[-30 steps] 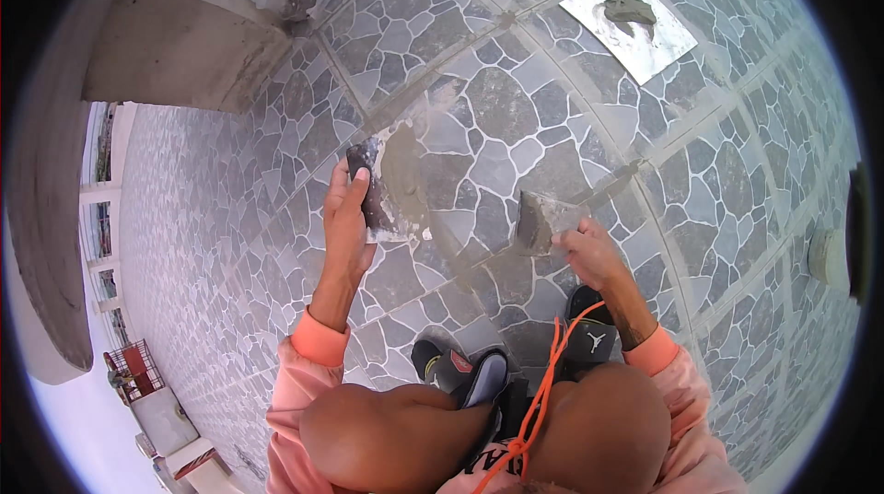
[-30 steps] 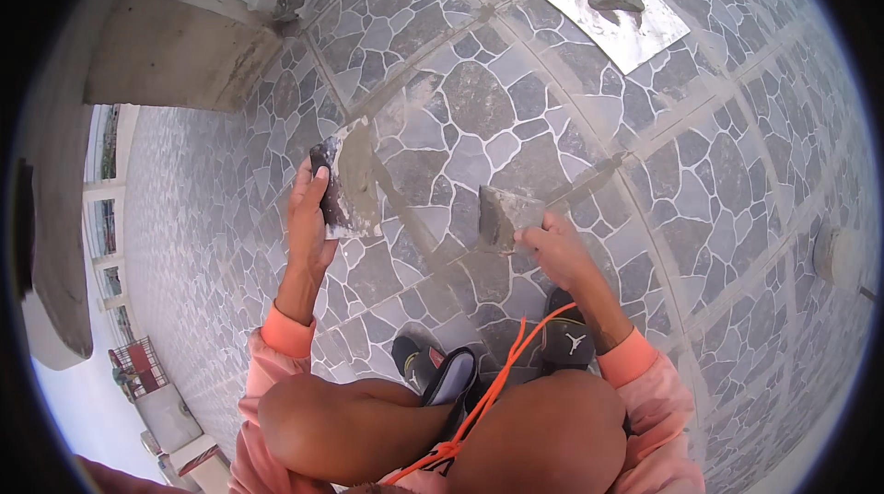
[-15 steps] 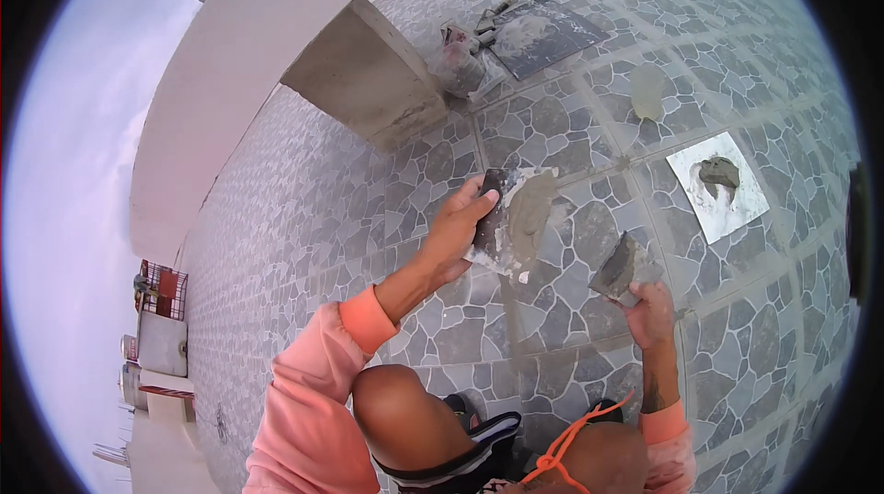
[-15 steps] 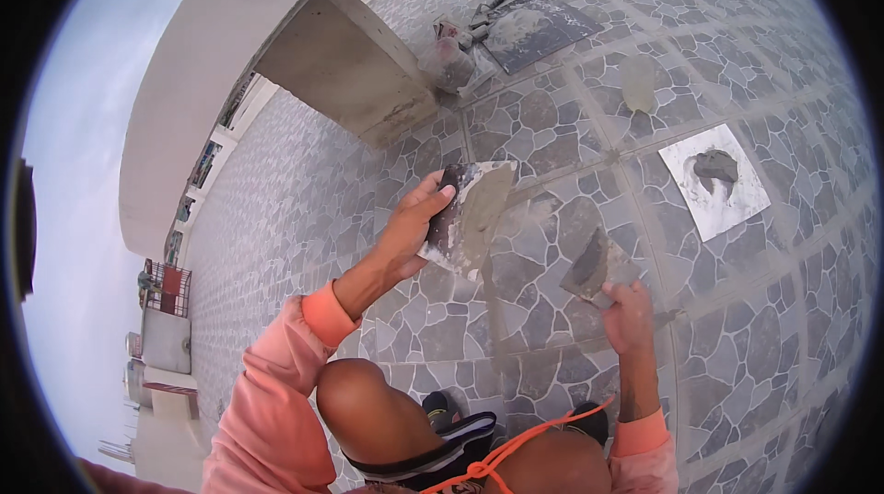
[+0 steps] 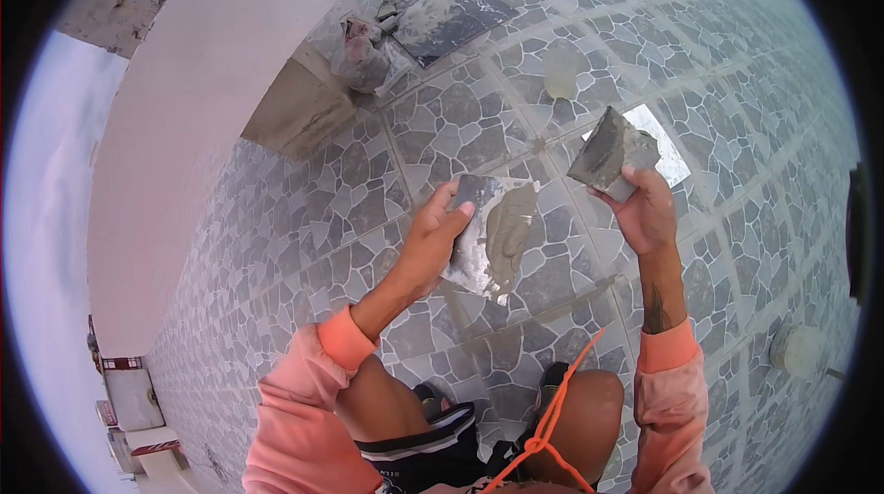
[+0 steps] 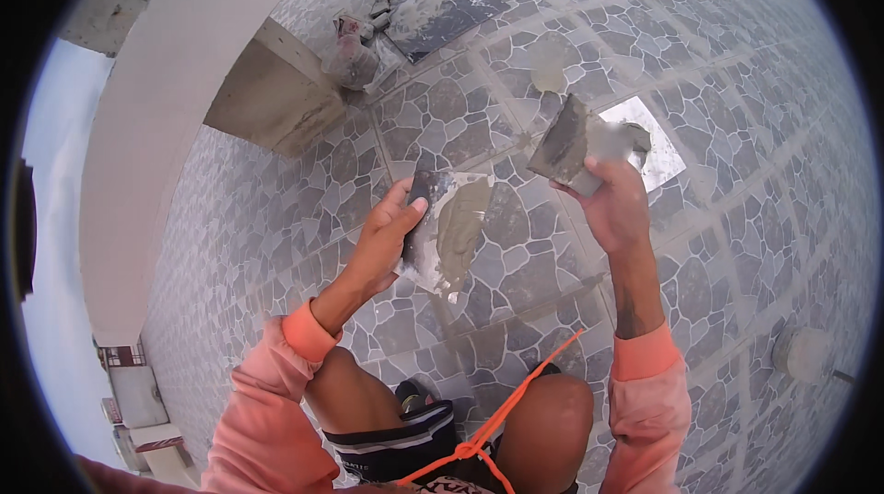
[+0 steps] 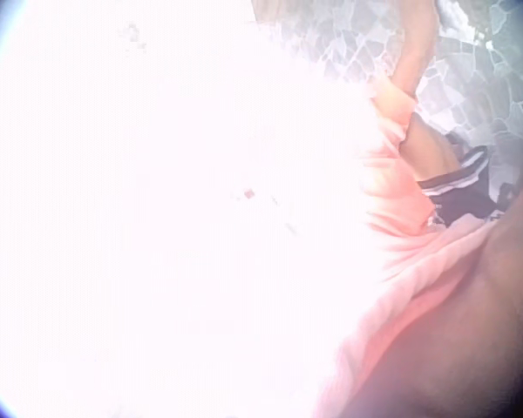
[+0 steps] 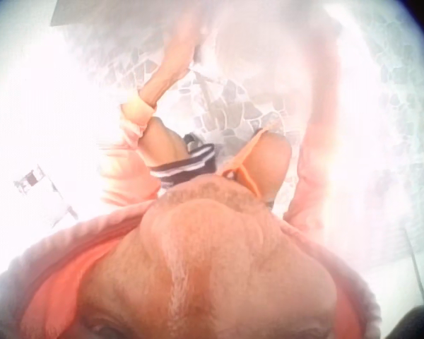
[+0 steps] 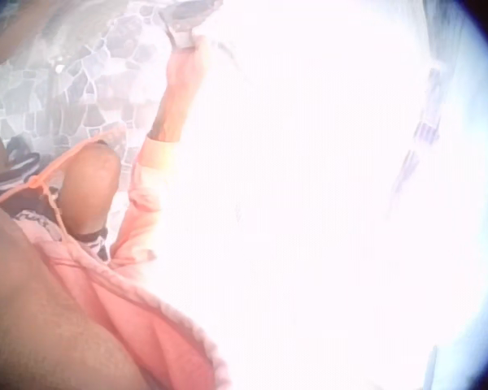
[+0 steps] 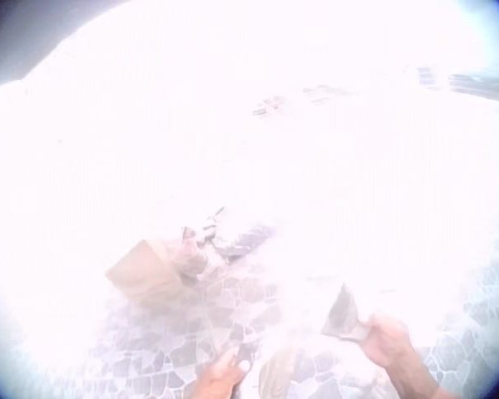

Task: The person applies grout to the spaces between floor tiles using two metal spatulas to spread and smooth the material.

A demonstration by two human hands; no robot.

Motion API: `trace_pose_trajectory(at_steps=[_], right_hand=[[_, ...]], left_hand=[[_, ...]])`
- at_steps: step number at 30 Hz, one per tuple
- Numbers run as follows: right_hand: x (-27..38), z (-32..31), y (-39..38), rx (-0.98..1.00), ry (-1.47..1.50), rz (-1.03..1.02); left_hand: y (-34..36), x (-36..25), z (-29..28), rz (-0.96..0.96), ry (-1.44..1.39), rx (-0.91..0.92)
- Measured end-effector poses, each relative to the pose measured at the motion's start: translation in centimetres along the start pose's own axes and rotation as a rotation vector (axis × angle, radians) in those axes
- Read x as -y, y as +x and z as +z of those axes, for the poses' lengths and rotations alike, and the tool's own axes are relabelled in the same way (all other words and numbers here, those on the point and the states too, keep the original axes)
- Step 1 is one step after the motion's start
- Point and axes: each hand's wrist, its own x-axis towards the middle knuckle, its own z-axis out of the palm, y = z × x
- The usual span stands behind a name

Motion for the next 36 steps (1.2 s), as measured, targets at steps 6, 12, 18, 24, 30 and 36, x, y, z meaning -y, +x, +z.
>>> trace_pose_trajectory(at_steps=[6,12,18,24,30,36], right_hand=[[6.0,5.1,-4.8,-0.236,0.046,0.072],[12.9,7.5,-17.0,-0.602,0.036,0.149],[22.1,17.9,-27.7,-0.761,-0.081,0.313],[27.9,24.5,-34.2,-0.820,-0.101,0.380],[30.5,27.3,-33.5,-0.686,-0.111,0.370],[32.2,34.1,-28.4,-0.576,-0.122,0.373]], left_hand=[[-7.6,-4.0,3.1,-0.163,-0.077,-0.024],[-16.3,-11.3,8.2,-0.262,-0.140,-0.086],[-24.6,-24.0,10.7,-0.279,-0.174,-0.166],[-31.5,-31.5,10.7,-0.213,-0.279,-0.281],[-36.1,-38.3,9.1,-0.088,-0.322,-0.442],[-40.8,-43.4,7.6,0.055,-0.356,-0.587]])
